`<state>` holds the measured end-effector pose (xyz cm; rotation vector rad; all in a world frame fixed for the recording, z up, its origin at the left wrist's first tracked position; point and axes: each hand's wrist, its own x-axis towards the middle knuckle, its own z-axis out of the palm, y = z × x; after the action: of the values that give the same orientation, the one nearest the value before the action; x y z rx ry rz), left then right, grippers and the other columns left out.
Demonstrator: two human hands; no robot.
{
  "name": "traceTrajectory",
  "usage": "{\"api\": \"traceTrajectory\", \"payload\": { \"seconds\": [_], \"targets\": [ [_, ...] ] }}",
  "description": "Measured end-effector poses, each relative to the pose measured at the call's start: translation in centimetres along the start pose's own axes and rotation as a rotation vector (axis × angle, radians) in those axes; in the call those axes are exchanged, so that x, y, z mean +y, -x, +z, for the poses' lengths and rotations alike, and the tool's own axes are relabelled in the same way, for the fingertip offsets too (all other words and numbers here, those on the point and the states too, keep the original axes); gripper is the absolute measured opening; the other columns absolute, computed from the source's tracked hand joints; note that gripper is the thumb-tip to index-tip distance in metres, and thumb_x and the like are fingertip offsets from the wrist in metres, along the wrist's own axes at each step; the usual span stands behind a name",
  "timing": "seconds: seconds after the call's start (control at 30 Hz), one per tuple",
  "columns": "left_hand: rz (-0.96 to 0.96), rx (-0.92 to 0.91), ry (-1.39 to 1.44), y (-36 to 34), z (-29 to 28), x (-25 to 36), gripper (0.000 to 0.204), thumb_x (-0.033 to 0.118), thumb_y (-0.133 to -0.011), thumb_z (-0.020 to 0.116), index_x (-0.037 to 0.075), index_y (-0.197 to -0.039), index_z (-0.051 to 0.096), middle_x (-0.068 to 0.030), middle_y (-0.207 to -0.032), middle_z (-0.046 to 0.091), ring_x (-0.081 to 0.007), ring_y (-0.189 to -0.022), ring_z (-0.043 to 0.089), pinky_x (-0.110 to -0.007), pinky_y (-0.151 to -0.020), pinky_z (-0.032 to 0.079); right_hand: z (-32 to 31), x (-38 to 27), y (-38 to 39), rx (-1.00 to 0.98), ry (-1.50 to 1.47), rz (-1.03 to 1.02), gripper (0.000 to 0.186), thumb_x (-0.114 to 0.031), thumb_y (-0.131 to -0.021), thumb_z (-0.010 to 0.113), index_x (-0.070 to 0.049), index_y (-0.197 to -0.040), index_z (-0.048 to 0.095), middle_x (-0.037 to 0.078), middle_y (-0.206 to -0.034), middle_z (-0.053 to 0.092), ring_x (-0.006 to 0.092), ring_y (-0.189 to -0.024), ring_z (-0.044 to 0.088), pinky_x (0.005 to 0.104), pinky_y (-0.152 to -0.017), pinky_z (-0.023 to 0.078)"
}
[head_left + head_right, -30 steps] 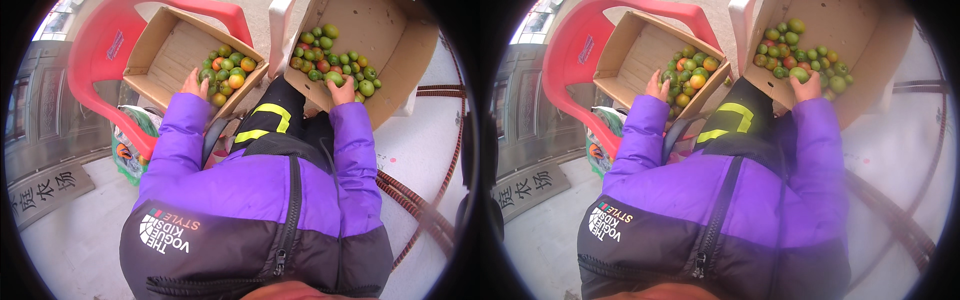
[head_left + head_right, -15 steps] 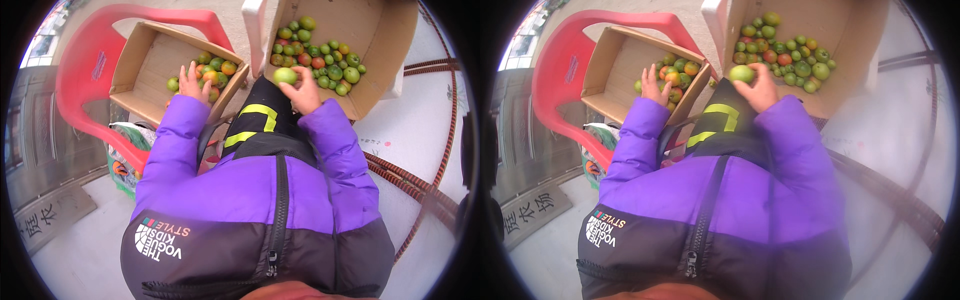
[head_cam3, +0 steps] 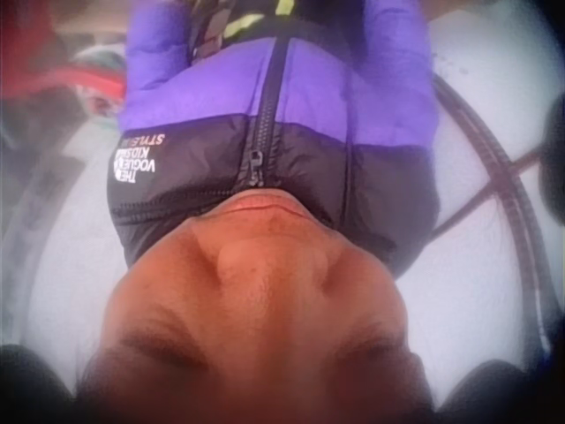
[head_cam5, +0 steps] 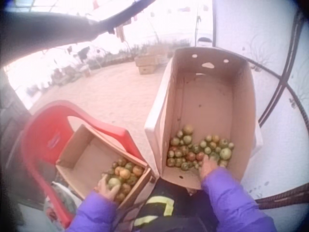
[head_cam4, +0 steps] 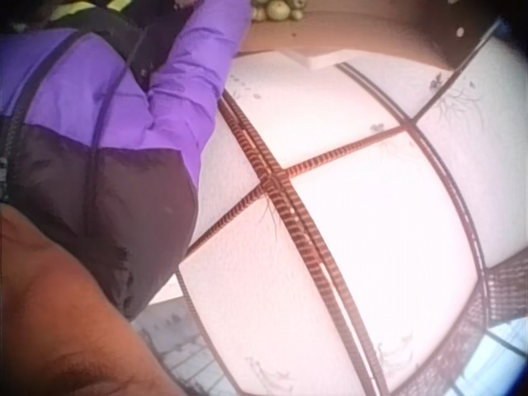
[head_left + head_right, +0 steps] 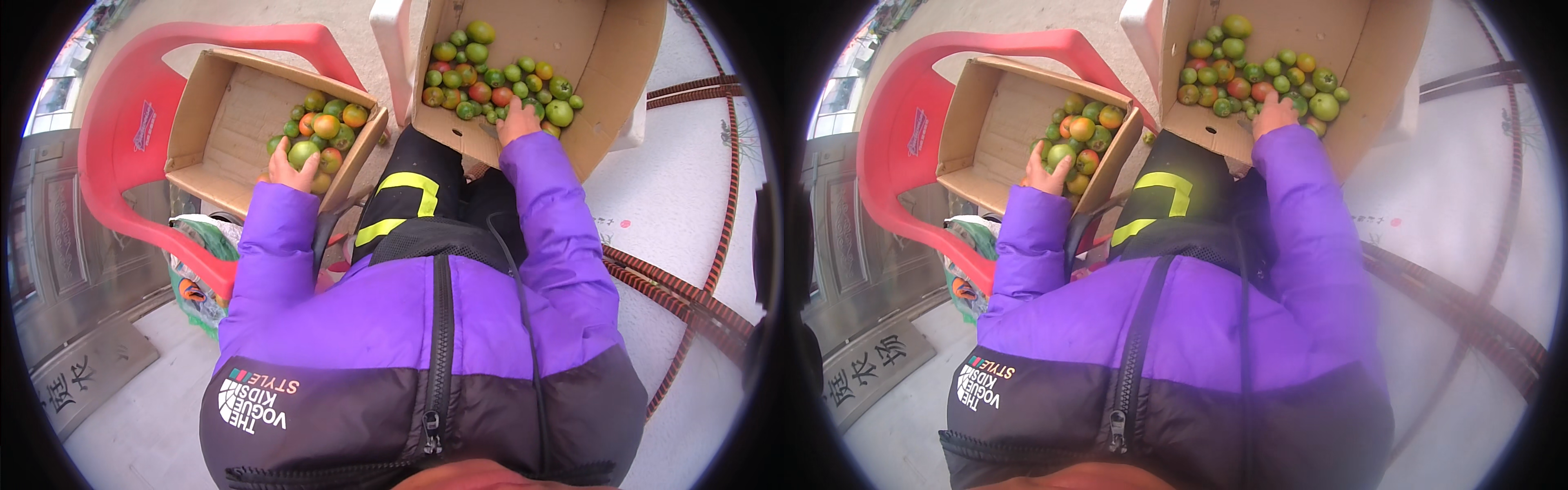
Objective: The person transfers small green and red tomatoes from a cardboard box on the floor into a second cardboard box resting on a red plastic chair. The person handles the tomatoes one at a time by hand, moving them between the two boxes.
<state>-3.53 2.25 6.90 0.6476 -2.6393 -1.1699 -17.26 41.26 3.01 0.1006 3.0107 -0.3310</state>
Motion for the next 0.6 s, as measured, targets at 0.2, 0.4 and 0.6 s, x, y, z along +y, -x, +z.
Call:
{"api": "traceTrajectory", "payload": {
  "seconds": [0.2, 0.4, 0.6],
  "targets": [
    [0.111, 0.053, -0.137, 0.7, 0.5, -0.9, 0.060, 0.026, -0.079, 0.075, 0.003, -0.130, 0.051, -0.0209, -0.129, 0.050, -0.0345, -0.120, 0.048, -0.042, -0.105, 0.037, 3.9, 0.9, -3.4, -0.118, 0.087, 0.207, 0.051, -0.022, -0.084, 0.063, -0.011, -0.129, 0.043, 0.029, -0.120, 0.050, 0.0442, -0.104, 0.059, 0.0493, -0.087, 0.051],
    [0.073, -0.067, 0.086, 1.2, 0.8, 0.1, 0.051, 0.020, -0.085, 0.070, 0.003, -0.130, 0.052, -0.0183, -0.126, 0.052, -0.0290, -0.120, 0.050, -0.038, -0.102, 0.041, 3.5, 2.5, -3.1, -0.054, -0.066, 0.150, 0.044, -0.021, -0.082, 0.063, -0.014, -0.123, 0.047, 0.027, -0.116, 0.054, 0.0428, -0.099, 0.062, 0.0486, -0.084, 0.051],
    [-0.001, -0.331, 0.450, 2.3, 2.6, 2.8, 0.046, 0.018, -0.092, 0.062, 0.005, -0.134, 0.048, -0.0148, -0.131, 0.048, -0.0236, -0.114, 0.055, -0.035, -0.094, 0.047, -0.5, 0.7, 0.6, 0.026, -0.706, 0.094, 0.049, -0.029, -0.083, 0.065, -0.011, -0.123, 0.045, 0.022, -0.098, 0.061, 0.0357, -0.092, 0.064, 0.0436, -0.080, 0.051]
  ]
}}
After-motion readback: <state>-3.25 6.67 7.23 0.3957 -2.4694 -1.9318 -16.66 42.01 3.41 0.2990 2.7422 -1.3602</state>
